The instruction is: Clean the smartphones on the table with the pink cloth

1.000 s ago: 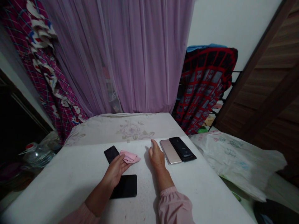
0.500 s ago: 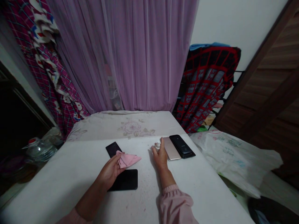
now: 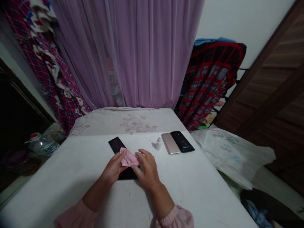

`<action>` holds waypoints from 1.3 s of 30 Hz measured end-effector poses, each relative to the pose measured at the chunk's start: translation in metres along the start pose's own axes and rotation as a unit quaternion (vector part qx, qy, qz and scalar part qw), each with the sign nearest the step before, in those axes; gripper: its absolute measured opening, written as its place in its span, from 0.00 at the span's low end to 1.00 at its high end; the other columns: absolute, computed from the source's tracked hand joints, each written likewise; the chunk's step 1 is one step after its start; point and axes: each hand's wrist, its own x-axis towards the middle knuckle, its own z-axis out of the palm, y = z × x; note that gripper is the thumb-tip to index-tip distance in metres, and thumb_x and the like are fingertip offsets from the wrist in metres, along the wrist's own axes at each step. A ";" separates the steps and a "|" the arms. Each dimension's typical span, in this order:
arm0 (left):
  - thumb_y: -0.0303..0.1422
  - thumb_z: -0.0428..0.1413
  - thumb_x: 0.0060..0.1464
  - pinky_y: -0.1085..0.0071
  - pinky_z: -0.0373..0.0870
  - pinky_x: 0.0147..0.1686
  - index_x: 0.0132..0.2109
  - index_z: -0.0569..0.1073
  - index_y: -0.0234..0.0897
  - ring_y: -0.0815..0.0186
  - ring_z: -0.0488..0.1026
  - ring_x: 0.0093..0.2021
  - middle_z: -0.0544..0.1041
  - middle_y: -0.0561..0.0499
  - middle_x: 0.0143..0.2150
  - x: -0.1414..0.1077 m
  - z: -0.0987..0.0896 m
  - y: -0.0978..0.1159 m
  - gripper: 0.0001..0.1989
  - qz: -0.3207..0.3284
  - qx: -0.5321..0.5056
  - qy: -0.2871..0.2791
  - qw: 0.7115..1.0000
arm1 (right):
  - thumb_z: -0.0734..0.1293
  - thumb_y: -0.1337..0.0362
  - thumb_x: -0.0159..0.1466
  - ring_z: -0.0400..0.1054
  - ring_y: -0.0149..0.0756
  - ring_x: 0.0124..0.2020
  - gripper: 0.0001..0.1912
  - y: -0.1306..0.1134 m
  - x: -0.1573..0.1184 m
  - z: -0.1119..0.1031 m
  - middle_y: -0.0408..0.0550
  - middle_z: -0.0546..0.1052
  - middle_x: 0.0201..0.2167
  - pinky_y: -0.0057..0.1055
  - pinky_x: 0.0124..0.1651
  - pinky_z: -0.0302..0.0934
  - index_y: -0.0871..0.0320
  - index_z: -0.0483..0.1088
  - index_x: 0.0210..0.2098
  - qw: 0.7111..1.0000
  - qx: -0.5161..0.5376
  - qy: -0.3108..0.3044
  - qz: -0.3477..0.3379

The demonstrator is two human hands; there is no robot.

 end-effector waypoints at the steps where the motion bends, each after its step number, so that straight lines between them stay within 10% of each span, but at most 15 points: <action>1: 0.44 0.64 0.48 0.78 0.67 0.26 0.39 0.73 0.36 0.69 0.74 0.29 0.77 0.52 0.31 -0.002 0.001 -0.001 0.18 0.004 0.008 -0.005 1.000 | 0.72 0.62 0.54 0.67 0.47 0.48 0.16 -0.004 0.000 0.006 0.51 0.75 0.46 0.47 0.54 0.59 0.49 0.76 0.43 1.000 0.004 -0.019 0.006; 4: 0.46 0.63 0.47 0.75 0.70 0.28 0.41 0.74 0.35 0.66 0.75 0.30 0.78 0.50 0.32 -0.009 0.000 -0.002 0.20 0.011 0.030 -0.037 0.999 | 0.67 0.60 0.59 0.69 0.40 0.38 0.07 -0.008 0.002 0.016 0.49 0.77 0.34 0.39 0.45 0.63 0.53 0.77 0.34 0.996 0.061 -0.009 0.071; 11: 0.44 0.66 0.44 0.68 0.72 0.35 0.41 0.75 0.32 0.59 0.78 0.36 0.80 0.43 0.37 -0.018 -0.009 -0.011 0.22 -0.014 0.009 -0.117 0.993 | 0.69 0.48 0.52 0.51 0.25 0.15 0.20 0.004 0.003 0.017 0.35 0.61 0.13 0.24 0.19 0.47 0.61 0.71 0.29 0.914 0.235 0.001 0.332; 16: 0.43 0.66 0.45 0.69 0.72 0.34 0.43 0.74 0.33 0.59 0.78 0.36 0.80 0.44 0.36 -0.020 -0.010 -0.016 0.22 -0.021 0.003 -0.113 0.993 | 0.66 0.53 0.57 0.62 0.30 0.22 0.19 -0.005 -0.008 0.005 0.44 0.72 0.27 0.26 0.23 0.55 0.58 0.69 0.43 0.963 0.111 0.094 0.225; 22: 0.49 0.66 0.41 0.67 0.73 0.34 0.41 0.74 0.33 0.60 0.78 0.35 0.80 0.45 0.36 -0.020 -0.009 -0.013 0.26 -0.009 0.022 -0.101 0.995 | 0.67 0.61 0.59 0.67 0.38 0.37 0.07 -0.029 -0.018 -0.002 0.49 0.75 0.34 0.35 0.41 0.62 0.55 0.73 0.37 0.990 -0.102 -0.043 -0.083; 31: 0.44 0.69 0.39 0.68 0.70 0.38 0.42 0.76 0.32 0.60 0.77 0.37 0.80 0.45 0.37 -0.023 -0.008 -0.014 0.25 -0.004 0.031 -0.186 0.982 | 0.60 0.55 0.64 0.62 0.30 0.22 0.14 -0.009 -0.014 0.012 0.39 0.69 0.20 0.25 0.25 0.55 0.58 0.68 0.31 0.984 0.005 0.002 0.180; 39: 0.40 0.66 0.46 0.71 0.71 0.36 0.41 0.73 0.36 0.65 0.77 0.35 0.80 0.47 0.38 -0.020 -0.014 -0.012 0.18 -0.070 -0.009 -0.176 0.982 | 0.61 0.55 0.62 0.66 0.33 0.25 0.17 0.008 -0.005 0.002 0.44 0.75 0.26 0.28 0.29 0.62 0.59 0.71 0.42 0.973 -0.005 0.058 0.223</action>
